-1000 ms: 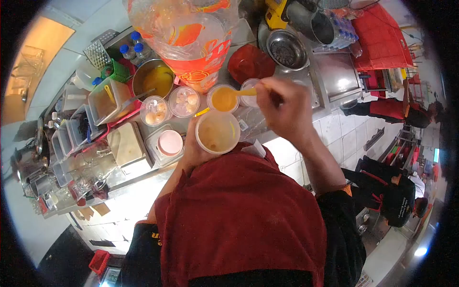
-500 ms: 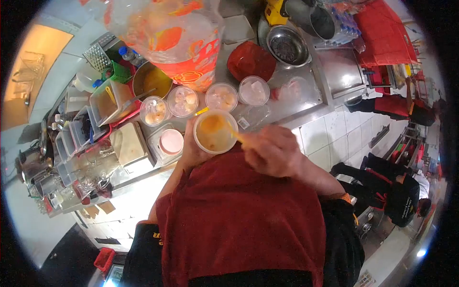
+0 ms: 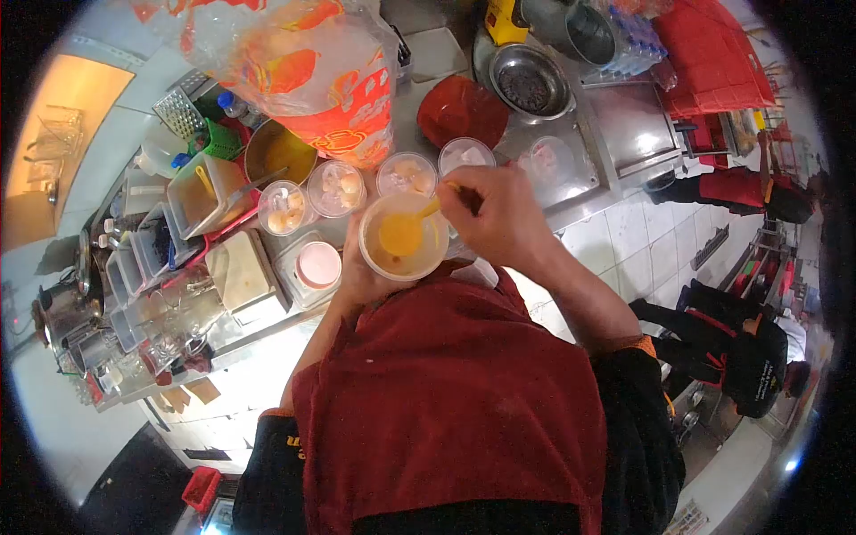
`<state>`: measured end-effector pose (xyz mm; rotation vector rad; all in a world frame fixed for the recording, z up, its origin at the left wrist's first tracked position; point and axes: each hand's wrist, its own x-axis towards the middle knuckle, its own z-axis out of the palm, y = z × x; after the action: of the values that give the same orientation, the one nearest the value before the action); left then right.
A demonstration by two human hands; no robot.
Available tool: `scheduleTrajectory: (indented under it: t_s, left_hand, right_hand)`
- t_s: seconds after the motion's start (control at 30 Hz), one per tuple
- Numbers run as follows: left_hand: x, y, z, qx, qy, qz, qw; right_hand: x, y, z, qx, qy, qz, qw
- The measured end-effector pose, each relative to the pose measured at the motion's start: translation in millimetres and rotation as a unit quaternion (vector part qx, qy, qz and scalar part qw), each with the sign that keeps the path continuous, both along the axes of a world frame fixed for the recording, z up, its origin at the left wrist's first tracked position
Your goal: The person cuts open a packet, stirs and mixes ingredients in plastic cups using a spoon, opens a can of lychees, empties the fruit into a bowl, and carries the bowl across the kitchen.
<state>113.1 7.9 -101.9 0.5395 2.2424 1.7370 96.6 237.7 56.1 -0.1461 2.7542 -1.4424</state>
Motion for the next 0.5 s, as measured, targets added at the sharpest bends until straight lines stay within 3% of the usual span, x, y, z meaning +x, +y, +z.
scheduleTrajectory:
  t_s: [0.13,0.17,0.23,0.3,0.37,0.5]
  left_hand:
    - [-1,8,17,0.032,-0.038,-0.001,0.999]
    - [0,13,30,0.135,-0.148,0.017,0.980]
    - [-1,13,28,0.238,-0.254,0.036,0.937]
    - [-1,5,6,0.146,-0.160,0.018,0.976]
    - [-1,-3,0,0.089,-0.085,0.020,0.992]
    - [-2,-7,1,0.065,-0.049,0.035,0.996]
  right_hand:
    - [-12,11,24,0.014,0.052,-0.010,0.999]
    - [-15,11,30,0.015,0.052,-0.009,0.999]
    - [-20,11,39,0.000,0.104,-0.054,0.993]
    - [-21,11,42,0.008,0.092,-0.064,0.994]
    - [-22,10,33,0.057,0.155,-0.051,0.985]
    - [-17,7,-10,0.081,0.231,0.028,0.969]
